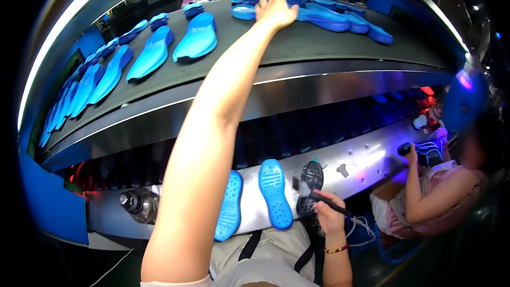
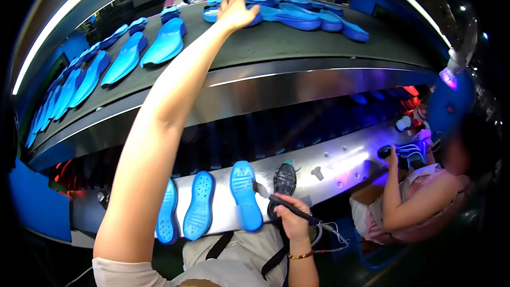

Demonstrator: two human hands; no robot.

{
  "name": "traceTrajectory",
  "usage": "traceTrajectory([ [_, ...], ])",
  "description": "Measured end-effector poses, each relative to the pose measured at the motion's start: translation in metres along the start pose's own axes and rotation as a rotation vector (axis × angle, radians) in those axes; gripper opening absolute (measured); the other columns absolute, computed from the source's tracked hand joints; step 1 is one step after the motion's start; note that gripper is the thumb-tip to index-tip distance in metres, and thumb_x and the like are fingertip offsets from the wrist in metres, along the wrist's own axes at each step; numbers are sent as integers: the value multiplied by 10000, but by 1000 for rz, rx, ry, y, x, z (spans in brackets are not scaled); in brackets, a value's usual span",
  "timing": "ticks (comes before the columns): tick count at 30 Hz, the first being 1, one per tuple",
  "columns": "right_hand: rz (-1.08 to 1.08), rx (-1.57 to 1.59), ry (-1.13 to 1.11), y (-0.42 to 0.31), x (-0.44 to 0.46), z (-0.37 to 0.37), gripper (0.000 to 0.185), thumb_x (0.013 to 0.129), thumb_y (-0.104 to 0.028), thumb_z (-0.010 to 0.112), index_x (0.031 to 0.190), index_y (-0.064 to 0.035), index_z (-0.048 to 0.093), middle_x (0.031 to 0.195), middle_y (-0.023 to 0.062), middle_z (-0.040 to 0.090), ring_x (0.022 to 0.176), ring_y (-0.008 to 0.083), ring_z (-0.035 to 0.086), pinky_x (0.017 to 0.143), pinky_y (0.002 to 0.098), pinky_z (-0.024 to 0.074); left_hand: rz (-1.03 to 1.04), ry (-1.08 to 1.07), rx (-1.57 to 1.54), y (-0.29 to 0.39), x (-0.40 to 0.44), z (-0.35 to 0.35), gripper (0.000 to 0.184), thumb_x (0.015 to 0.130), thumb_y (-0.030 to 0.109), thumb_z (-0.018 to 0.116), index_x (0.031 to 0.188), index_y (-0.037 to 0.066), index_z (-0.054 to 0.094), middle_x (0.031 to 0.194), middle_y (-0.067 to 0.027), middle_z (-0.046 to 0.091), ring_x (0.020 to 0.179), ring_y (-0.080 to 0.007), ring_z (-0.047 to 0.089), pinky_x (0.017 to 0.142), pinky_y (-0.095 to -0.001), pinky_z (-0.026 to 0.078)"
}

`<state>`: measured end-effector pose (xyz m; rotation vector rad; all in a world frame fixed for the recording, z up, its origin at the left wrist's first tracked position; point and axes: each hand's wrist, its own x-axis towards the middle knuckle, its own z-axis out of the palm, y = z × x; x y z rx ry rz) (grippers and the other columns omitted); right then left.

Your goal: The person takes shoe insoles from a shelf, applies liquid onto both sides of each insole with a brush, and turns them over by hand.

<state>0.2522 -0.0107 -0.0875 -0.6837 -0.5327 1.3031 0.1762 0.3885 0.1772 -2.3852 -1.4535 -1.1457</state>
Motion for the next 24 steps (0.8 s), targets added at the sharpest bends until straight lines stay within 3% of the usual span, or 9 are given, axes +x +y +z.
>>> traceTrajectory([
  [1, 7, 44, -3, -1, -3, -1, 262, 728, 47, 596, 987, 56, 563, 993, 204, 591, 722, 165, 604, 616, 240, 496, 156, 73, 33, -10, -3, 0, 739, 760, 483, 511, 1360, 155, 228, 1383, -162, 257, 1295, -339, 177, 1034, -451, 160],
  [4, 13, 7, 31, -3, -6, -1, 241, 728, 37, 588, 968, 52, 570, 975, 202, 597, 802, 196, 602, 709, 280, 484, -97, -499, 294, -22, -7, 11, 711, 781, 547, 419, 1369, 204, 213, 1392, -114, 261, 1288, -346, 189, 1029, -443, 189],
  [7, 15, 36, 23, -13, 0, 4, 231, 729, 37, 581, 959, 53, 573, 974, 199, 599, 845, 210, 597, 768, 292, 466, -59, -382, 254, -14, 1, -12, 461, 839, 468, 405, 1084, 116, 573, 1109, -156, 554, 1054, -323, 504, 896, -399, 387],
  [11, 18, 37, -5, -24, -1, 5, 225, 716, 43, 559, 939, 67, 577, 961, 196, 603, 875, 229, 589, 836, 320, 439, 285, -398, 550, 14, -47, -62, 335, 846, 363, 463, 864, 68, 620, 918, -148, 612, 913, -302, 568, 781, -405, 441],
  [15, -32, 9, -26, -32, -3, -4, 227, 706, 36, 553, 928, 74, 582, 963, 207, 601, 943, 276, 570, 918, 372, 384, 300, -33, 135, 23, -149, -141, 281, 816, 291, 535, 779, 26, 619, 835, -128, 605, 879, -258, 552, 821, -344, 415],
  [17, -60, 29, -46, -40, 1, 3, 232, 705, 21, 560, 931, 71, 583, 966, 212, 599, 945, 292, 568, 932, 390, 371, 125, 475, -505, 4, -211, -140, 232, 787, 221, 574, 896, 16, 578, 890, -115, 581, 896, -211, 524, 875, -324, 388],
  [19, -147, 55, -114, -50, 9, 11, 249, 696, 29, 563, 938, 84, 579, 979, 219, 595, 923, 269, 585, 884, 363, 428, -262, 527, -1397, 22, -263, -150, 406, 756, 164, 593, 1104, -4, 470, 1021, -112, 542, 959, -194, 517, 910, -338, 383],
  [21, -191, 92, -167, -61, 15, 23, 256, 698, 3, 572, 942, 82, 575, 969, 220, 598, 917, 270, 588, 878, 356, 431, -576, -56, -1439, 22, -294, -164, 628, 755, 232, 582, 1264, -4, 301, 1147, -140, 480, 1058, -211, 486, 940, -347, 371],
  [24, -230, 128, -251, -73, 19, 40, 249, 707, -12, 568, 941, 73, 577, 955, 221, 601, 895, 264, 595, 848, 341, 450, -533, -307, -1559, -4, -367, -141, 890, 692, 547, 571, 1305, -13, 253, 1222, -179, 425, 1098, -277, 470, 929, -385, 383],
])
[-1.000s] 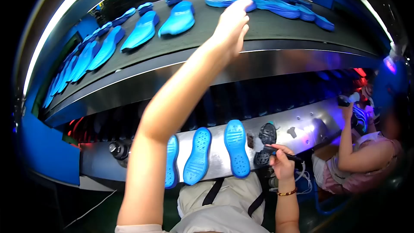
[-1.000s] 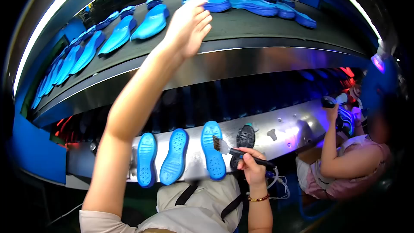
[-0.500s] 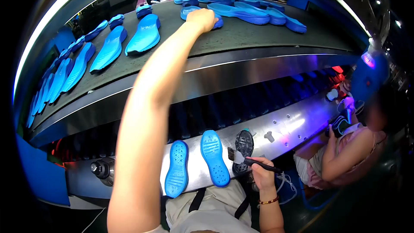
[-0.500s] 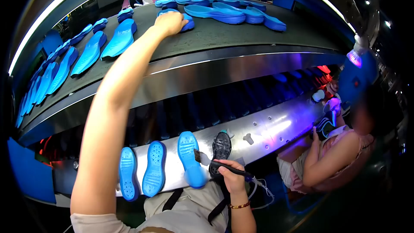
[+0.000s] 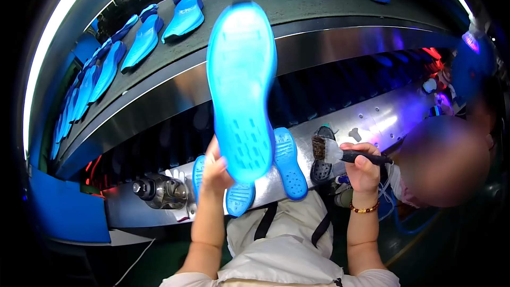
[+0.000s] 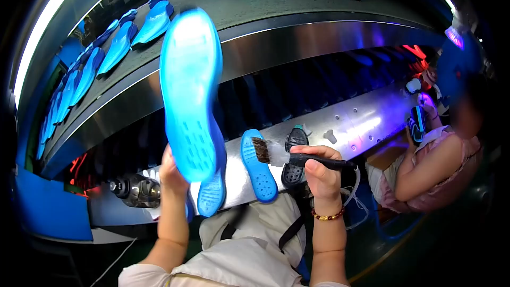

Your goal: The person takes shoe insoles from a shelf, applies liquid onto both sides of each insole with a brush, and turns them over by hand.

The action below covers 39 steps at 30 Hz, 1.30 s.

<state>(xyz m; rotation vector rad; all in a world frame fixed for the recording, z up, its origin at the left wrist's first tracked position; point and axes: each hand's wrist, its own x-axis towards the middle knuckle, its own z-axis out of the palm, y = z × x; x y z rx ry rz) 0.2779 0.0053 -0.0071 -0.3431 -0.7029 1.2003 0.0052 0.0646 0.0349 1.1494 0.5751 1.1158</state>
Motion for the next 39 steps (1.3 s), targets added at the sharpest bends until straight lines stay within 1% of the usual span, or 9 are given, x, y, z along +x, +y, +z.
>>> traceTrajectory([
  [5, 163, -164, -40, 29, 13, 12, 197, 730, 3, 584, 918, 57, 604, 902, 158, 625, 837, 180, 596, 786, 277, 460, -591, -153, -841, -86, -30, 22, 1082, 611, 854, 217, 1265, 1, 338, 1138, -219, 480, 1016, -328, 515, 887, -469, 401],
  [13, 258, -685, 88, 64, 15, -4, 168, 736, -24, 630, 891, 42, 629, 798, 68, 631, 713, 92, 576, 673, 210, 457, -548, -37, -850, -111, -44, 39, 958, 714, 777, 147, 1299, 37, 310, 1170, -199, 468, 1023, -338, 505, 897, -501, 380],
  [17, -230, -1119, -258, 75, -2, 30, 146, 690, -25, 644, 834, -2, 639, 801, 119, 643, 742, 195, 624, 692, 267, 467, -531, 304, -714, -117, -32, 38, 813, 778, 711, 180, 1305, 108, 323, 1216, -126, 456, 1077, -281, 467, 942, -419, 354],
  [19, -166, -1202, -425, 64, -19, 40, 161, 652, -54, 662, 810, -25, 642, 799, 131, 637, 767, 241, 625, 703, 302, 466, -452, 374, -595, -106, -26, 30, 799, 779, 709, 184, 1283, 114, 357, 1188, -125, 481, 1059, -280, 478, 935, -421, 358],
  [24, 190, -1005, -816, 23, -32, 37, 153, 648, -76, 677, 795, -39, 656, 821, 109, 649, 772, 219, 628, 696, 297, 468, -444, 242, -528, -82, -37, -1, 870, 764, 730, 100, 1290, 82, 343, 1189, -158, 477, 1073, -295, 475, 918, -437, 380],
  [29, 69, -838, -240, 24, 12, 40, 129, 736, 3, 608, 856, 47, 626, 776, 85, 638, 655, 106, 597, 594, 212, 483, -541, -61, -697, -77, -36, 36, 909, 743, 748, 72, 1283, 72, 351, 1141, -169, 503, 1017, -313, 512, 886, -452, 411],
  [33, 231, -684, -667, 19, -2, 47, 189, 680, -21, 663, 866, 7, 648, 837, 103, 647, 809, 149, 603, 752, 270, 466, -452, 236, -791, -63, -29, 44, 855, 778, 710, 113, 1298, 64, 322, 1185, -168, 471, 1041, -296, 503, 905, -428, 403],
  [37, 350, -589, -306, 12, 4, 44, 200, 705, -1, 644, 903, 19, 637, 847, 103, 649, 774, 135, 608, 689, 247, 487, -396, 345, -553, -59, -25, 49, 796, 815, 664, 130, 1284, 58, 347, 1198, -151, 468, 1059, -286, 493, 929, -414, 386],
  [39, 341, -659, -489, 18, 2, 37, 183, 696, 6, 644, 878, 16, 638, 861, 112, 649, 787, 145, 615, 695, 251, 493, -379, 424, -521, -59, -20, 46, 855, 785, 703, 110, 1247, 36, 381, 1106, -172, 524, 973, -300, 539, 863, -419, 434],
])
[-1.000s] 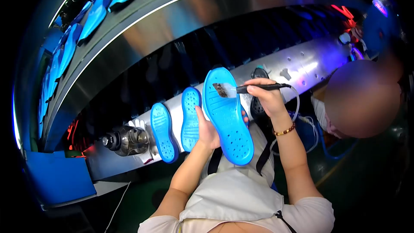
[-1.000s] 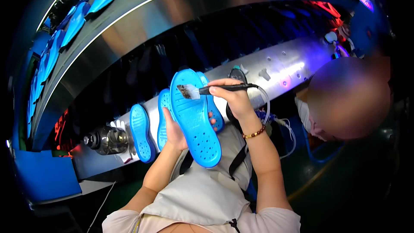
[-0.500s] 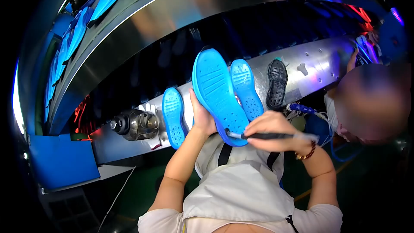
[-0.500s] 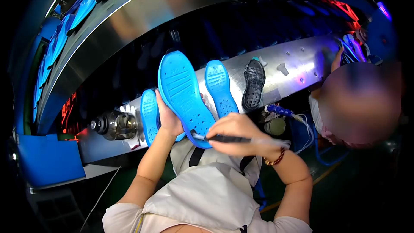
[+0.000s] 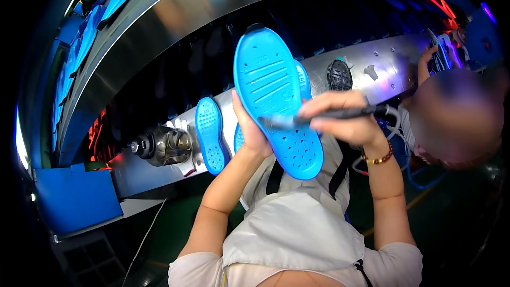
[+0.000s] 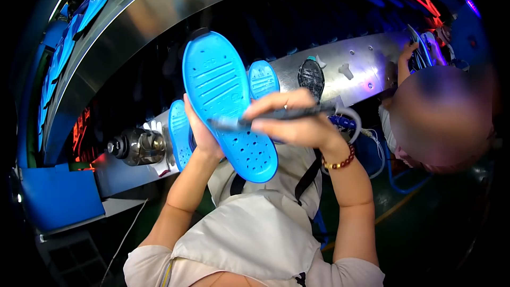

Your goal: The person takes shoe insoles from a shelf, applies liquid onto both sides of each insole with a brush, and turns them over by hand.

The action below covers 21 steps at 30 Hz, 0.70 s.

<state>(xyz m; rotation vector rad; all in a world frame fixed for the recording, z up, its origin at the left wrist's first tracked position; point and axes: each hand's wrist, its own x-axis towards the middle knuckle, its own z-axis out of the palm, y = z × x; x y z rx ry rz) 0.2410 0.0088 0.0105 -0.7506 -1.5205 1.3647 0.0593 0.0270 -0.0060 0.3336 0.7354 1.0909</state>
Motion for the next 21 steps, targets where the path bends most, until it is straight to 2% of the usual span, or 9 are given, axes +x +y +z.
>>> traceTrajectory([
  [2, -229, -131, -171, -4, -3, 4, 186, 667, 11, 662, 853, 10, 646, 865, 132, 647, 814, 188, 622, 732, 277, 491, 12, -457, -3, 5, 6, -16, 936, 738, 752, 77, 1211, 12, 401, 1013, -201, 555, 872, -317, 571, 789, -426, 467],
  [4, -148, 61, -156, -5, -8, 0, 199, 649, 10, 678, 846, 5, 649, 877, 139, 643, 824, 222, 622, 767, 295, 483, 24, -294, -14, 10, 0, -3, 997, 697, 787, 53, 1188, -3, 412, 944, -221, 568, 815, -328, 578, 754, -434, 474],
  [7, -120, -75, -9, 1, -9, -2, 212, 645, 27, 675, 853, 7, 643, 895, 136, 637, 845, 222, 618, 767, 293, 484, 182, -80, 32, 12, 4, 3, 1001, 690, 794, 56, 1170, -2, 429, 945, -215, 564, 815, -326, 569, 735, -429, 470],
  [11, -219, -18, -241, -5, -20, 0, 225, 629, 15, 693, 849, 10, 645, 871, 136, 641, 851, 227, 616, 783, 316, 479, 262, -309, -23, 27, 6, 3, 873, 753, 720, 117, 1139, 16, 461, 937, -207, 568, 805, -322, 560, 715, -426, 472],
  [12, -189, 130, -170, -4, -23, -1, 222, 633, 25, 686, 852, 11, 644, 871, 139, 640, 860, 233, 611, 790, 315, 476, 259, -308, -24, 29, 5, 6, 873, 753, 720, 117, 1139, 16, 461, 937, -207, 568, 805, -322, 560, 715, -426, 472],
  [14, -111, -99, 71, -2, -23, -2, 221, 636, 40, 677, 853, 12, 642, 873, 144, 639, 876, 240, 604, 798, 313, 471, 254, -255, -53, 31, 2, 13, 868, 758, 713, 121, 1136, 10, 463, 945, -208, 571, 811, -318, 564, 716, -429, 474],
  [18, -253, -85, -203, -4, -25, -5, 243, 624, 37, 689, 862, 10, 650, 875, 108, 646, 919, 224, 578, 808, 314, 458, 290, -412, 5, 41, 6, 8, 875, 768, 707, 116, 1177, 2, 432, 973, -220, 569, 850, -316, 575, 764, -433, 473],
  [20, -84, 281, -82, 3, -30, -7, 243, 651, 28, 677, 891, 18, 641, 946, 154, 628, 924, 205, 569, 827, 291, 441, 294, -499, -3, 43, 4, 12, 889, 772, 704, 108, 1207, -12, 403, 1021, -233, 548, 900, -329, 562, 803, -432, 459],
  [21, -7, 320, -9, 2, -31, -5, 231, 659, 17, 669, 886, 30, 630, 945, 190, 619, 908, 238, 577, 827, 322, 444, 272, -360, -16, 42, 0, 22, 892, 773, 703, 114, 1225, -18, 381, 1056, -238, 529, 925, -336, 551, 821, -436, 450],
])
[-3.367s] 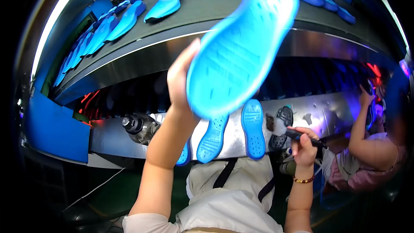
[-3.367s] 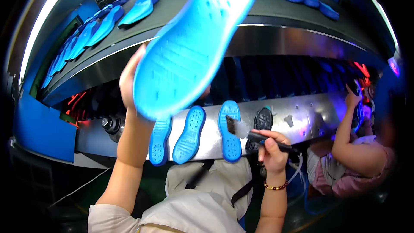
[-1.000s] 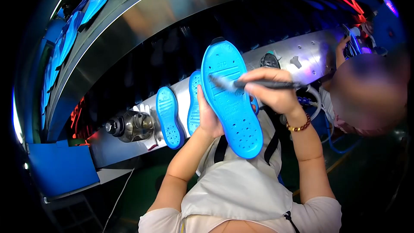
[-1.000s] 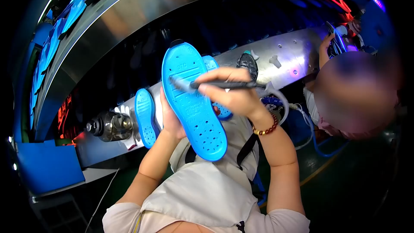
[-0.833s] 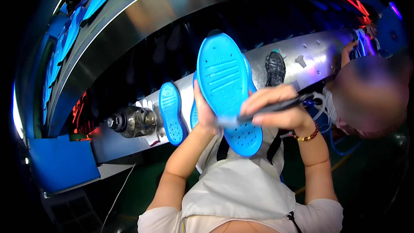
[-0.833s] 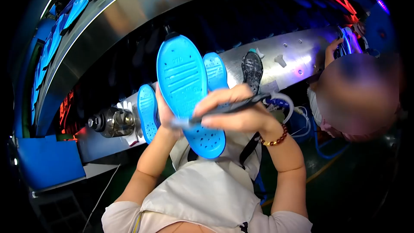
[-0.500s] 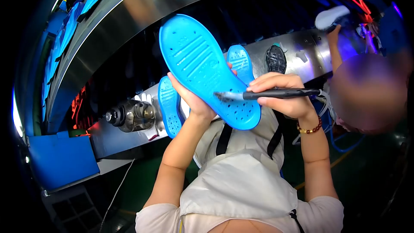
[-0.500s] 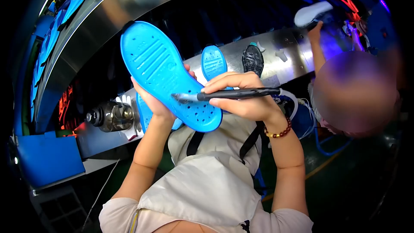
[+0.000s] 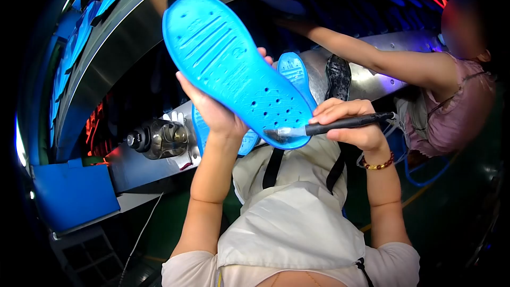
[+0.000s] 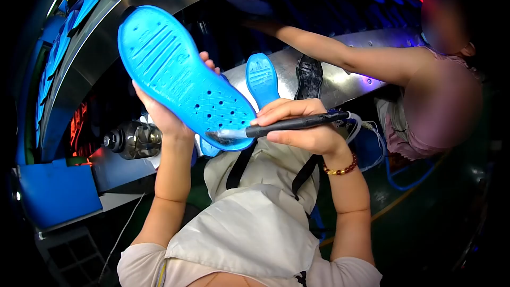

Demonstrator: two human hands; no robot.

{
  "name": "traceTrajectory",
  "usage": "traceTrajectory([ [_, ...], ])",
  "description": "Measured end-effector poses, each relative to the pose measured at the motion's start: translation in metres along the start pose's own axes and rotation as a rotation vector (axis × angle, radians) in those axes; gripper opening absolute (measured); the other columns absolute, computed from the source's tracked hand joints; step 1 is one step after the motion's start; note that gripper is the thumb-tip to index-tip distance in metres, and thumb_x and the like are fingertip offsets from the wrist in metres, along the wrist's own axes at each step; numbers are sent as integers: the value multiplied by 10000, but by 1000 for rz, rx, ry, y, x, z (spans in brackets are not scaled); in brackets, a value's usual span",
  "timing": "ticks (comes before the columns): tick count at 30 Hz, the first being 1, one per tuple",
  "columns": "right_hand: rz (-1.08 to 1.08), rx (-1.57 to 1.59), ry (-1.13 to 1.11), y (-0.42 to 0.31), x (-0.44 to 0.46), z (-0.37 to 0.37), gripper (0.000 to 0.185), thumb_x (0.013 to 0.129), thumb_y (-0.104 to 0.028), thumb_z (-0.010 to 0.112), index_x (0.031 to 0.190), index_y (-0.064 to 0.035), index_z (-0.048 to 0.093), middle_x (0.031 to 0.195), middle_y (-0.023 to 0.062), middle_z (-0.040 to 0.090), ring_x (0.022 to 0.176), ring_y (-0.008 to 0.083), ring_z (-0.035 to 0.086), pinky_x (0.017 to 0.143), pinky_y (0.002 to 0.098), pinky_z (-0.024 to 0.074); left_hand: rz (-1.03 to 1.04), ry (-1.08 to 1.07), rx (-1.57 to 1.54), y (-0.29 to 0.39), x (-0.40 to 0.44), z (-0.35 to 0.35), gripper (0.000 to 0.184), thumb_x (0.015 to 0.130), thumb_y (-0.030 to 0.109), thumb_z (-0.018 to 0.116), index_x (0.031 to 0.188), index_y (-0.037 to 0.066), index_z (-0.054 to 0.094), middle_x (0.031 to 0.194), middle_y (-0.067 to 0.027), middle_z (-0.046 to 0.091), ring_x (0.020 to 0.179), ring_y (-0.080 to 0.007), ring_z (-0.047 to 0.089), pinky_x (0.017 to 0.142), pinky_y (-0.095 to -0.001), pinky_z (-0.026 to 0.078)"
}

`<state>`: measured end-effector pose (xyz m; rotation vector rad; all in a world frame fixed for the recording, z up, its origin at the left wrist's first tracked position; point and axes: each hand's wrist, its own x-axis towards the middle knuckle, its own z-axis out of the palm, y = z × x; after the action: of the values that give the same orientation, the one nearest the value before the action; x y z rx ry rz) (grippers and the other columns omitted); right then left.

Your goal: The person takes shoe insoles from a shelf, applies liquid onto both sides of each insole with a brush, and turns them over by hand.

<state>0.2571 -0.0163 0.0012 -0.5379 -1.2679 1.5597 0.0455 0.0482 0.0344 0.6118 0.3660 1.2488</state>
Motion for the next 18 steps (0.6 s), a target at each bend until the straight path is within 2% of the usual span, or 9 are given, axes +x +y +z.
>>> traceTrajectory([
  [3, 48, 112, 135, 5, 1, 14, 231, 692, 2, 643, 910, 59, 592, 988, 243, 586, 879, 254, 596, 807, 334, 465, -46, 254, -83, -18, -22, 21, 872, 787, 687, 182, 1290, -16, 294, 1214, -225, 441, 1040, -354, 497, 890, -440, 413],
  [5, 110, 248, 272, 7, 4, 25, 225, 706, -4, 628, 916, 66, 583, 962, 238, 598, 853, 251, 612, 783, 328, 483, -44, 16, -114, -36, -37, 3, 745, 835, 595, 266, 1274, -3, 336, 1212, -206, 456, 1047, -336, 505, 904, -429, 407],
  [6, 87, -11, 191, -4, 6, 28, 209, 705, 11, 620, 903, 71, 589, 942, 234, 607, 829, 234, 621, 755, 309, 494, -132, -101, -220, -35, -34, -13, 663, 863, 512, 287, 1282, -1, 329, 1225, -187, 455, 1081, -307, 489, 929, -415, 384],
  [8, 57, -129, 18, -9, 3, 18, 203, 703, 30, 641, 903, 45, 614, 934, 158, 633, 825, 164, 615, 750, 260, 486, -272, -273, -355, -25, -26, -25, 521, 888, 344, 362, 1275, -4, 346, 1222, -172, 466, 1090, -276, 494, 956, -394, 365],
  [9, 45, -154, -30, -15, 3, 16, 197, 700, 30, 645, 895, 39, 619, 926, 152, 636, 813, 163, 619, 735, 258, 490, -271, -267, -359, -21, -26, -25, 521, 888, 344, 362, 1275, -4, 346, 1222, -172, 466, 1090, -276, 494, 956, -394, 365],
  [11, 253, -154, 159, -26, 9, 24, 188, 652, 51, 649, 838, 58, 622, 882, 210, 628, 813, 245, 633, 736, 296, 503, -320, -159, 6, -15, -23, -27, 498, 877, 306, 396, 1266, -2, 358, 1200, -183, 482, 1079, -280, 504, 952, -387, 373],
  [13, -78, -401, -128, -17, 13, 19, 214, 634, 32, 681, 842, 35, 634, 862, 187, 640, 809, 258, 642, 708, 295, 516, -467, -180, -162, -3, -15, -17, 478, 854, 268, 448, 1244, -4, 391, 1152, -175, 518, 1023, -264, 539, 922, -367, 401],
  [15, -133, -431, -305, -30, 13, 13, 212, 633, 16, 695, 838, 18, 641, 861, 179, 641, 819, 257, 641, 716, 292, 514, -605, 52, 198, 7, -11, -11, 481, 810, 306, 498, 1170, -11, 469, 1066, -195, 561, 932, -291, 578, 867, -411, 443],
  [18, -168, -486, -299, -42, 20, 6, 207, 631, 13, 702, 830, 4, 649, 867, 170, 643, 822, 244, 641, 720, 282, 511, -768, 57, 210, 18, -8, -5, 516, 751, 289, 551, 1157, -22, 482, 1056, -196, 563, 905, -283, 583, 818, -389, 466],
])
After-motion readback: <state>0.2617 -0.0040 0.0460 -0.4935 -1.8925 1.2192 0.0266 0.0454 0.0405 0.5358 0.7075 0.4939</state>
